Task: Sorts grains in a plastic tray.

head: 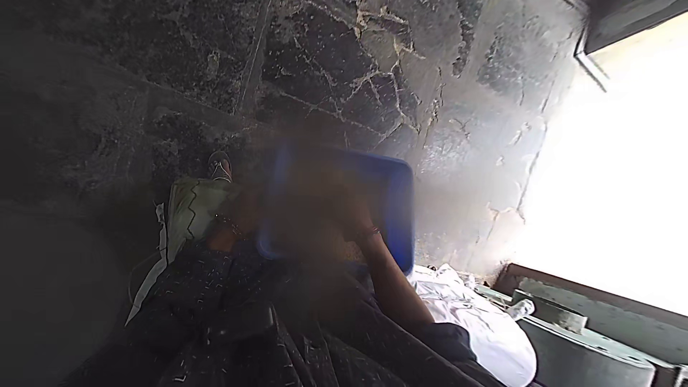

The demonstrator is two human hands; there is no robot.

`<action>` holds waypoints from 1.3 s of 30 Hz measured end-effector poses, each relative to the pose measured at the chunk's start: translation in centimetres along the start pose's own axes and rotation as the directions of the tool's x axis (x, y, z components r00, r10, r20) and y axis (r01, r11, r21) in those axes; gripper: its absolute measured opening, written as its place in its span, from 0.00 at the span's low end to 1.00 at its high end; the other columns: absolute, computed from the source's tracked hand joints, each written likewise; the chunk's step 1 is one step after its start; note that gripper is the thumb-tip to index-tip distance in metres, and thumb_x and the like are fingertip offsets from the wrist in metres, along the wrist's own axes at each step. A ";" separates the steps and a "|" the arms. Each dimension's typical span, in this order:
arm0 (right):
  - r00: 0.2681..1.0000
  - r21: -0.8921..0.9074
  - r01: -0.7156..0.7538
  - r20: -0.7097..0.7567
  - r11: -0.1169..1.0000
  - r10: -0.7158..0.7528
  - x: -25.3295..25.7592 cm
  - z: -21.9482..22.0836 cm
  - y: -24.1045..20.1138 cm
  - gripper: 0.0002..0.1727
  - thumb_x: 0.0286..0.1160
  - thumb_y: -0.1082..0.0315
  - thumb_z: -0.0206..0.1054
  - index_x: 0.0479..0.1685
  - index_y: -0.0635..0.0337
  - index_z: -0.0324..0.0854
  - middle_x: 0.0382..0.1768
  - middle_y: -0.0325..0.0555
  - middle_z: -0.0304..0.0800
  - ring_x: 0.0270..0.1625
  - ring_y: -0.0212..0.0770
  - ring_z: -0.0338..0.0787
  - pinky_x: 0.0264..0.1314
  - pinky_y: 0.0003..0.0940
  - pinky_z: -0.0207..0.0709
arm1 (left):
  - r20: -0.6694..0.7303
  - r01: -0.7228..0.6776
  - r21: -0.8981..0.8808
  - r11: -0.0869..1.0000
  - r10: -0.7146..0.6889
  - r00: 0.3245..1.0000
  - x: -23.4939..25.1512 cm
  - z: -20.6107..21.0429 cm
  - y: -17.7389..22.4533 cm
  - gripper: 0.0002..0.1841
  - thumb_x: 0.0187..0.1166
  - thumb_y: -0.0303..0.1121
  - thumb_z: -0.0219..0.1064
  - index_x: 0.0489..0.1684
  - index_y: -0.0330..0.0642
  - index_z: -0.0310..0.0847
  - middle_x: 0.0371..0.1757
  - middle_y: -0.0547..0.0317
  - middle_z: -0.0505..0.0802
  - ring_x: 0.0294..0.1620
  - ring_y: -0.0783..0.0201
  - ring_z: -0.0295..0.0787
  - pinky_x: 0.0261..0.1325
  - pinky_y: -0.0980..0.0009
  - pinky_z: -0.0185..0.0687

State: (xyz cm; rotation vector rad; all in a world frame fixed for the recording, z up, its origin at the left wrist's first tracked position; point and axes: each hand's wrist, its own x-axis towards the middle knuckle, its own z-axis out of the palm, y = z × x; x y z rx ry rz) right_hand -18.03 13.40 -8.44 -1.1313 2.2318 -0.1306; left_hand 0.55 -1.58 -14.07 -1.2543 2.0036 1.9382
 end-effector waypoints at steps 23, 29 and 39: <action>1.000 -0.117 -0.014 0.005 0.993 0.015 -1.3 2.4 0.0 0.15 0.87 0.67 0.59 0.62 0.66 0.84 0.57 0.64 0.89 0.55 0.65 0.92 0.53 0.62 0.82 | 0.014 0.003 -0.085 0.996 -0.002 1.000 -0.2 0.9 1.1 0.40 0.71 0.15 0.70 0.88 0.33 0.59 0.75 0.31 0.80 0.73 0.44 0.81 0.75 0.49 0.75; 0.996 -0.151 0.045 0.084 0.988 -0.033 -1.0 2.3 -0.3 0.16 0.88 0.66 0.59 0.62 0.66 0.86 0.56 0.64 0.90 0.55 0.65 0.92 0.54 0.62 0.82 | 0.004 0.146 -0.062 0.987 -0.146 0.989 -0.4 1.3 2.1 0.34 0.80 0.32 0.73 0.85 0.35 0.63 0.70 0.32 0.83 0.67 0.43 0.83 0.72 0.47 0.76; 0.988 -0.043 0.020 -0.155 0.999 -0.027 -0.8 2.8 0.2 0.18 0.88 0.63 0.57 0.61 0.65 0.87 0.56 0.61 0.92 0.61 0.60 0.92 0.61 0.55 0.83 | 0.068 0.119 -0.102 0.988 -0.112 0.991 -1.0 1.0 3.0 0.37 0.70 0.13 0.70 0.84 0.28 0.61 0.73 0.30 0.79 0.69 0.48 0.81 0.71 0.54 0.77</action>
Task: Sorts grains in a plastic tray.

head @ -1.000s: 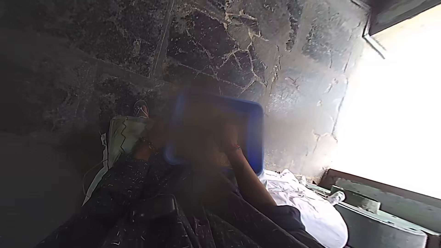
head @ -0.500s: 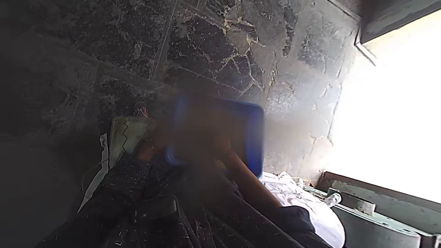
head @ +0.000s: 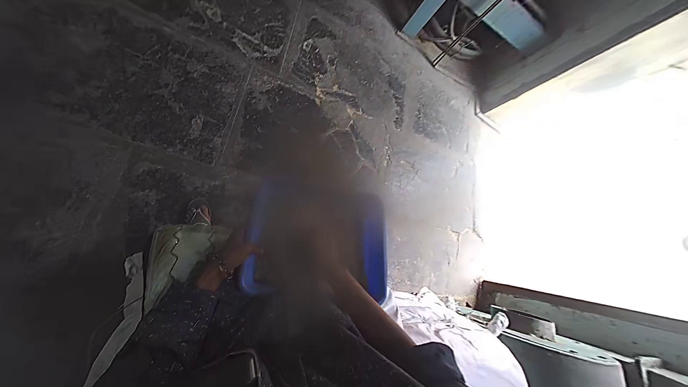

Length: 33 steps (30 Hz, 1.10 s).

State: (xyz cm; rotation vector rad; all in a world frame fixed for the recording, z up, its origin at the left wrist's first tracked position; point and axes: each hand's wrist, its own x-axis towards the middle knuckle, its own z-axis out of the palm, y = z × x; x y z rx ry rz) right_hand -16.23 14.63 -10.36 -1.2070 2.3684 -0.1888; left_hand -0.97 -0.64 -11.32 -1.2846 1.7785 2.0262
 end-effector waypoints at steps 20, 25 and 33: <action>0.986 0.114 -0.017 0.169 0.993 -0.003 0.4 -1.2 0.2 0.18 0.87 0.62 0.59 0.62 0.65 0.82 0.58 0.62 0.88 0.60 0.61 0.91 0.59 0.59 0.81 | -0.073 -0.105 0.045 0.993 0.108 0.992 0.5 0.0 -1.8 0.35 0.63 0.12 0.71 0.77 0.25 0.67 0.64 0.29 0.83 0.61 0.49 0.84 0.65 0.54 0.79; 0.958 0.071 -0.036 0.286 0.997 0.015 1.0 -1.2 0.0 0.21 0.90 0.58 0.55 0.67 0.61 0.83 0.63 0.60 0.87 0.65 0.60 0.89 0.64 0.62 0.80 | -0.046 -0.075 0.092 0.993 0.079 0.996 0.6 -0.1 -1.3 0.34 0.66 0.13 0.72 0.78 0.23 0.67 0.69 0.26 0.81 0.69 0.43 0.81 0.72 0.50 0.74; 0.984 0.063 -0.142 0.120 0.988 0.134 0.7 -1.9 -0.1 0.21 0.91 0.57 0.54 0.57 0.65 0.86 0.60 0.58 0.90 0.62 0.56 0.91 0.64 0.56 0.80 | 0.024 -0.059 0.094 0.994 0.057 0.998 0.6 -0.6 -0.8 0.37 0.68 0.17 0.74 0.81 0.26 0.64 0.71 0.29 0.81 0.71 0.43 0.81 0.74 0.50 0.75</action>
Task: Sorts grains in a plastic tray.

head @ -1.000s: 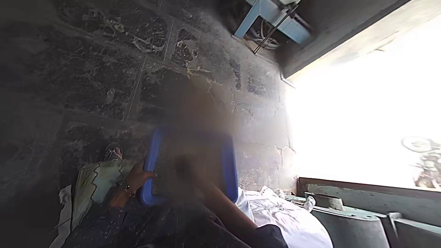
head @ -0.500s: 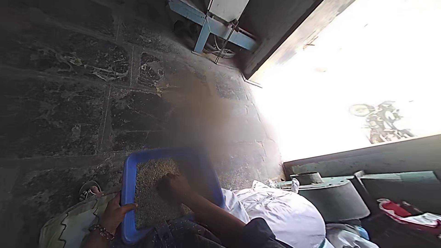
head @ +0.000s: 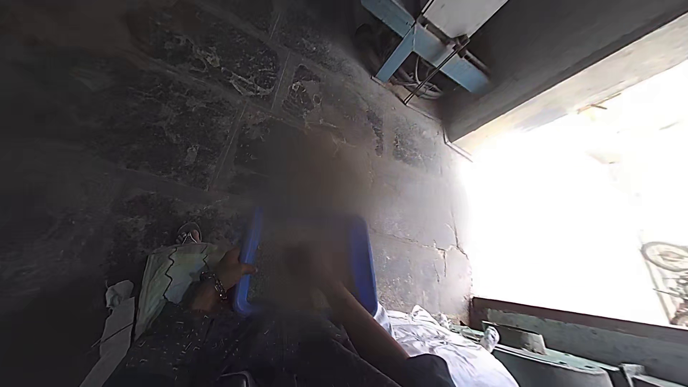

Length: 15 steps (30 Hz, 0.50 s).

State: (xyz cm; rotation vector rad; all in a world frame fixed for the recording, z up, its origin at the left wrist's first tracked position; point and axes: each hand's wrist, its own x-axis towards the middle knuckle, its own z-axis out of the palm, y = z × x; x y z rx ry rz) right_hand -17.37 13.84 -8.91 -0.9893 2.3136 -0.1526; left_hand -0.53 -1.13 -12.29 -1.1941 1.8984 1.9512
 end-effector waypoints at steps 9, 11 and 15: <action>0.953 -0.054 -0.047 -0.301 0.997 0.029 0.2 1.5 1.0 0.27 0.80 0.50 0.66 0.71 0.58 0.84 0.72 0.66 0.80 0.78 0.66 0.76 0.77 0.60 0.70 | 0.003 -0.054 -0.008 0.999 0.054 0.999 -0.7 0.0 0.3 0.38 0.66 0.15 0.73 0.82 0.26 0.63 0.71 0.28 0.80 0.70 0.43 0.81 0.73 0.50 0.75; 0.948 -0.066 -0.117 -0.304 0.991 0.092 0.0 1.6 0.8 0.31 0.80 0.47 0.66 0.79 0.53 0.78 0.78 0.66 0.75 0.83 0.68 0.71 0.79 0.64 0.66 | 0.005 -0.057 -0.022 0.998 0.057 0.998 -0.9 0.0 0.3 0.39 0.65 0.15 0.72 0.83 0.27 0.62 0.73 0.29 0.79 0.71 0.44 0.80 0.73 0.50 0.75; 0.939 -0.105 -0.136 -0.330 0.985 0.095 -0.6 1.6 0.8 0.35 0.80 0.44 0.64 0.85 0.51 0.74 0.82 0.64 0.71 0.86 0.67 0.67 0.80 0.66 0.64 | 0.028 -0.121 -0.017 0.993 0.121 0.992 -1.3 -0.2 0.0 0.38 0.63 0.14 0.72 0.81 0.26 0.65 0.69 0.31 0.82 0.66 0.47 0.83 0.70 0.53 0.78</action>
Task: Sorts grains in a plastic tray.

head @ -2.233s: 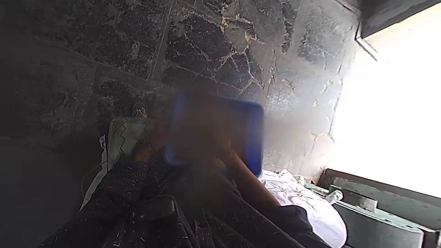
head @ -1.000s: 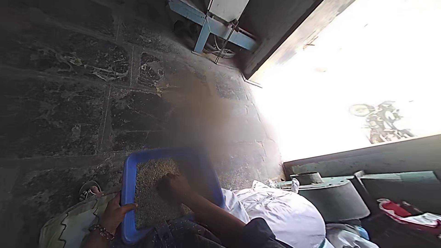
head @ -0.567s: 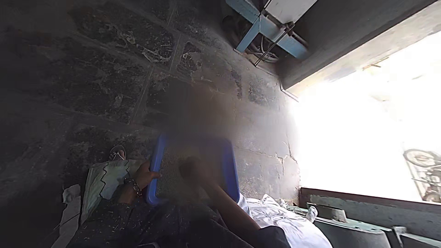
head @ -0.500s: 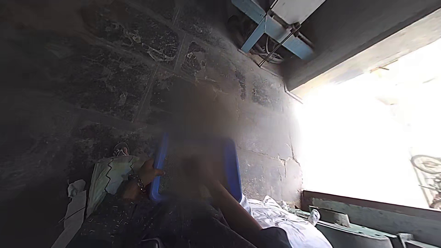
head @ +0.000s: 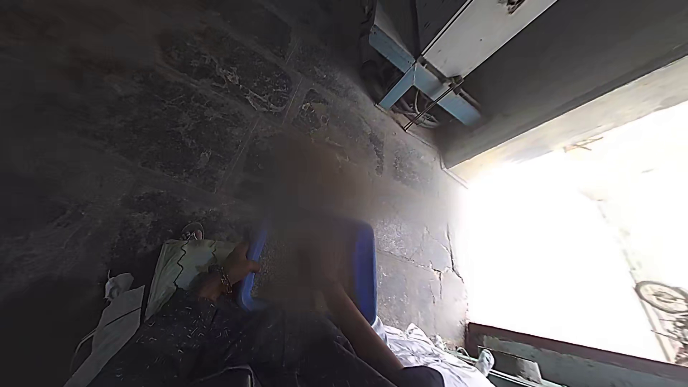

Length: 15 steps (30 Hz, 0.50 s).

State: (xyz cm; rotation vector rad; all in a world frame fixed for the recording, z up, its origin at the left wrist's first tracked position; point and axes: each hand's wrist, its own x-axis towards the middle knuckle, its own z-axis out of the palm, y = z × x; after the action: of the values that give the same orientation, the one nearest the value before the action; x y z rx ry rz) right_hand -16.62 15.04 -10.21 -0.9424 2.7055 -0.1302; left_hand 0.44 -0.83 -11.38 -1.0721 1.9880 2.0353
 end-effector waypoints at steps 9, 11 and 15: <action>0.935 -0.005 0.227 0.282 0.974 -0.216 -4.2 -2.1 -0.4 0.29 0.85 0.53 0.61 0.80 0.59 0.77 0.75 0.63 0.79 0.80 0.64 0.75 0.80 0.59 0.68 | -0.006 0.045 0.078 0.996 -0.044 0.999 -3.7 0.2 0.8 0.32 0.66 0.20 0.73 0.74 0.26 0.70 0.60 0.32 0.86 0.58 0.47 0.86 0.63 0.48 0.80; 0.933 0.031 0.271 0.237 0.962 -0.270 -4.8 -1.7 -0.2 0.28 0.84 0.52 0.62 0.76 0.59 0.80 0.71 0.62 0.83 0.76 0.63 0.79 0.78 0.58 0.70 | -0.058 0.108 0.094 0.990 -0.103 0.993 -4.4 0.7 1.3 0.32 0.67 0.21 0.74 0.75 0.27 0.71 0.62 0.30 0.85 0.62 0.41 0.85 0.66 0.43 0.77; 0.929 0.054 0.323 0.175 0.945 -0.327 -4.5 -0.5 0.6 0.26 0.84 0.51 0.63 0.69 0.60 0.85 0.66 0.61 0.87 0.72 0.62 0.83 0.75 0.56 0.74 | -0.101 0.158 -0.007 0.987 -0.157 0.982 -4.5 1.4 1.1 0.34 0.66 0.18 0.74 0.78 0.28 0.68 0.67 0.30 0.83 0.66 0.43 0.83 0.70 0.46 0.75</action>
State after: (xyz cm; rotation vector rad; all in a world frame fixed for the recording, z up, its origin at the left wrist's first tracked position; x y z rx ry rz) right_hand -13.75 18.25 -8.77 -1.3213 2.3587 -0.1345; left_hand 2.60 2.05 -8.18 -1.3117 1.8807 1.9356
